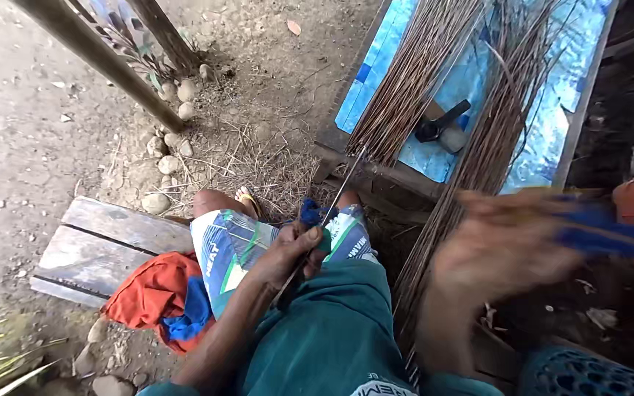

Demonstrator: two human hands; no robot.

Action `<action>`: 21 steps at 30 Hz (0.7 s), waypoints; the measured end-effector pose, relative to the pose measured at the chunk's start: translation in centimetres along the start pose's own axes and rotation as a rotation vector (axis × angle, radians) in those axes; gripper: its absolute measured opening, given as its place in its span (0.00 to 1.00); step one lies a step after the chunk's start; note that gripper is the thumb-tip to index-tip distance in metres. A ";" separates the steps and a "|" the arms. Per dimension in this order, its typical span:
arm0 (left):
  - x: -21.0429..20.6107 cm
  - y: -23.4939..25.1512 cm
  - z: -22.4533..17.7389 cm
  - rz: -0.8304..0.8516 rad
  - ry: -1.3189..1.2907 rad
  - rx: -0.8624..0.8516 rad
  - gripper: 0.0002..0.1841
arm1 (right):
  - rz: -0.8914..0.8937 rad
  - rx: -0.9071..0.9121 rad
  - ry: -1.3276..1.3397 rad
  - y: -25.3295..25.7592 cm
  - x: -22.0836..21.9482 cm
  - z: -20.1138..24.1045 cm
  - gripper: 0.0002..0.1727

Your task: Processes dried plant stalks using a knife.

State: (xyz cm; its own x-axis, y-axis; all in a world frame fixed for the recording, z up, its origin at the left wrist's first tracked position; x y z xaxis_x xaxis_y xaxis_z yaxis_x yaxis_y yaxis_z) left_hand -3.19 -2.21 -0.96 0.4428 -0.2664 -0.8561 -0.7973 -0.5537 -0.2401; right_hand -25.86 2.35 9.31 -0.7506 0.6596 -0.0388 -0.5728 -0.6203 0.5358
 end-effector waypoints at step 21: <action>6.1 2.8 -1.4 -0.029 -0.128 -0.027 0.19 | 0.740 -0.741 -0.243 -13.5 3.1 -3.6 0.16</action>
State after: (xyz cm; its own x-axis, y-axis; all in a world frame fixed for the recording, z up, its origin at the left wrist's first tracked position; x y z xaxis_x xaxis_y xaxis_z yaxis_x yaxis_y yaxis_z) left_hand -2.18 -6.54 -6.20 0.4084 -0.1475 -0.9008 -0.7724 -0.5817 -0.2549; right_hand -21.64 11.31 -1.08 -0.9541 0.0308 0.2978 -0.1214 -0.9490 -0.2909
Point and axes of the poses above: each hand's wrist, its own y-axis towards the middle knuckle, its own x-axis out of the back of the hand, z = x × y, the point moved 4 cm from there along y, towards the middle knuckle, and after that the axes turned 8 degrees about -y, right-handed, at the moved point
